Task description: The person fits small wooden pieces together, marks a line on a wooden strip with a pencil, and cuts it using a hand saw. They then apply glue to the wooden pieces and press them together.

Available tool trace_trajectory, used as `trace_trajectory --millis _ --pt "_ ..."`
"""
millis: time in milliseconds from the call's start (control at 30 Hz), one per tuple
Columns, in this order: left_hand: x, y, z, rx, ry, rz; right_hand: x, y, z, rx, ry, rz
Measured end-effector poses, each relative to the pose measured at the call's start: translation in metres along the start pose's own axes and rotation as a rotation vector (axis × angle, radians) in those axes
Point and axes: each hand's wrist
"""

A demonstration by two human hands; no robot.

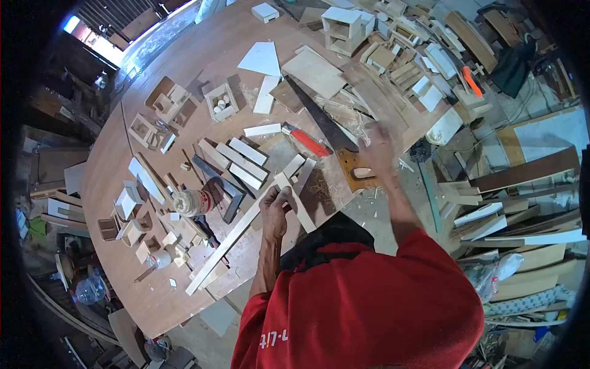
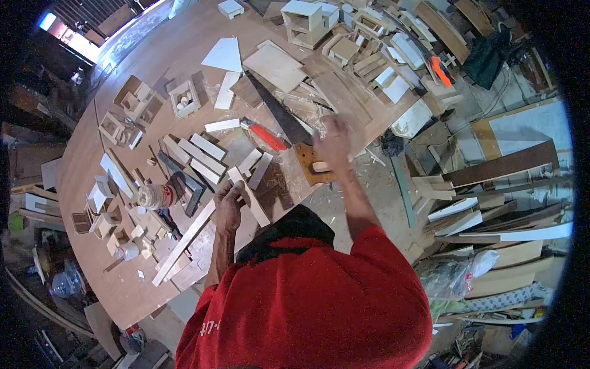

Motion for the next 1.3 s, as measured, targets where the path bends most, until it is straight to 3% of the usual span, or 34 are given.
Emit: trace_trajectory --millis 33,100,233,533,833,933,1300 --pt "0.000 0.002 -0.003 -0.034 0.026 0.012 0.010 -0.006 0.014 -0.217 -0.087 0.066" --pt "-0.004 -0.015 0.010 0.019 0.015 0.002 0.010 -0.001 0.012 -0.261 -0.093 0.033" --pt "-0.001 -0.002 -0.020 0.010 0.045 0.018 0.041 -0.056 0.019 -0.430 -0.060 0.035" --pt "-0.016 0.005 -0.043 0.032 -0.020 0.041 0.072 -0.085 0.035 -0.168 -0.190 0.115" --pt "-0.008 0.011 -0.051 -0.042 -0.033 0.051 0.065 -0.095 0.015 -0.322 -0.167 0.268" --pt "-0.004 0.016 -0.048 -0.061 -0.039 0.039 0.066 -0.092 0.007 -0.232 -0.119 0.308" --pt "-0.003 0.012 -0.055 -0.089 -0.058 0.044 0.080 -0.070 -0.026 -0.347 -0.104 0.185"
Point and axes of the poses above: each hand's wrist, its own x-axis towards the middle knuckle, its own z-axis out of the back of the hand, y = z × x, and after that the axes turned 14 degrees about -y, right-handed
